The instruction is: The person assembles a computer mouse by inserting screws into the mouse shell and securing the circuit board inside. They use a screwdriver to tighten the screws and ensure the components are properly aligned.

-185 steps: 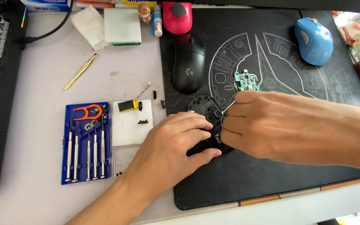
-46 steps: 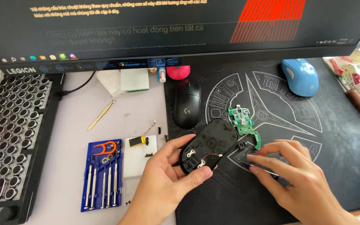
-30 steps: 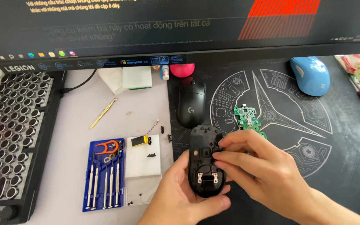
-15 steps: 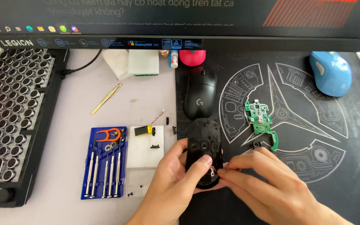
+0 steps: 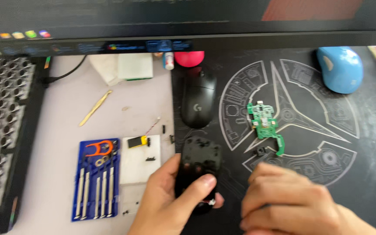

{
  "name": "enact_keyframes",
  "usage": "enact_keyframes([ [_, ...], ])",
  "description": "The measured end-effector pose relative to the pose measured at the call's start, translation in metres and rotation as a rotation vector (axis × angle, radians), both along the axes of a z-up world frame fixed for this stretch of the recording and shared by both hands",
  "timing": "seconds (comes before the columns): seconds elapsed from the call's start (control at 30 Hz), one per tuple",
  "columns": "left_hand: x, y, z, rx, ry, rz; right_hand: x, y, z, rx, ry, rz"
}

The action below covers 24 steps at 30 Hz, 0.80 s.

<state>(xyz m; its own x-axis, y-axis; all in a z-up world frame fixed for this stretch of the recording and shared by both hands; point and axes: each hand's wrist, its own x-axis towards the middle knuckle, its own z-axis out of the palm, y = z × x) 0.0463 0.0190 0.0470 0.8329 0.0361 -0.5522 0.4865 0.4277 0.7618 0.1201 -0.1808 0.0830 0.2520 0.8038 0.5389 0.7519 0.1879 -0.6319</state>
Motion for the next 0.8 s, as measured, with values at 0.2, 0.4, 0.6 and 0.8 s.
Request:
enact_keyframes([
  [0.2, 0.006, -0.002, 0.011, 0.104, 0.110, 0.032, 0.022, -0.038, 0.004, -0.256, -0.216, -0.529],
  [0.4, 0.004, -0.012, 0.003, -0.057, 0.028, 0.109, 0.031, -0.057, -0.008, -0.520, -0.244, -0.548],
  [0.6, -0.001, -0.009, -0.005, -0.233, -0.059, -0.011, 0.032, -0.055, -0.018, -0.602, -0.185, -0.533],
  [0.8, -0.002, -0.013, -0.002, -0.380, 0.084, 0.083, 0.022, -0.038, -0.008, -0.430, -0.115, -0.602],
])
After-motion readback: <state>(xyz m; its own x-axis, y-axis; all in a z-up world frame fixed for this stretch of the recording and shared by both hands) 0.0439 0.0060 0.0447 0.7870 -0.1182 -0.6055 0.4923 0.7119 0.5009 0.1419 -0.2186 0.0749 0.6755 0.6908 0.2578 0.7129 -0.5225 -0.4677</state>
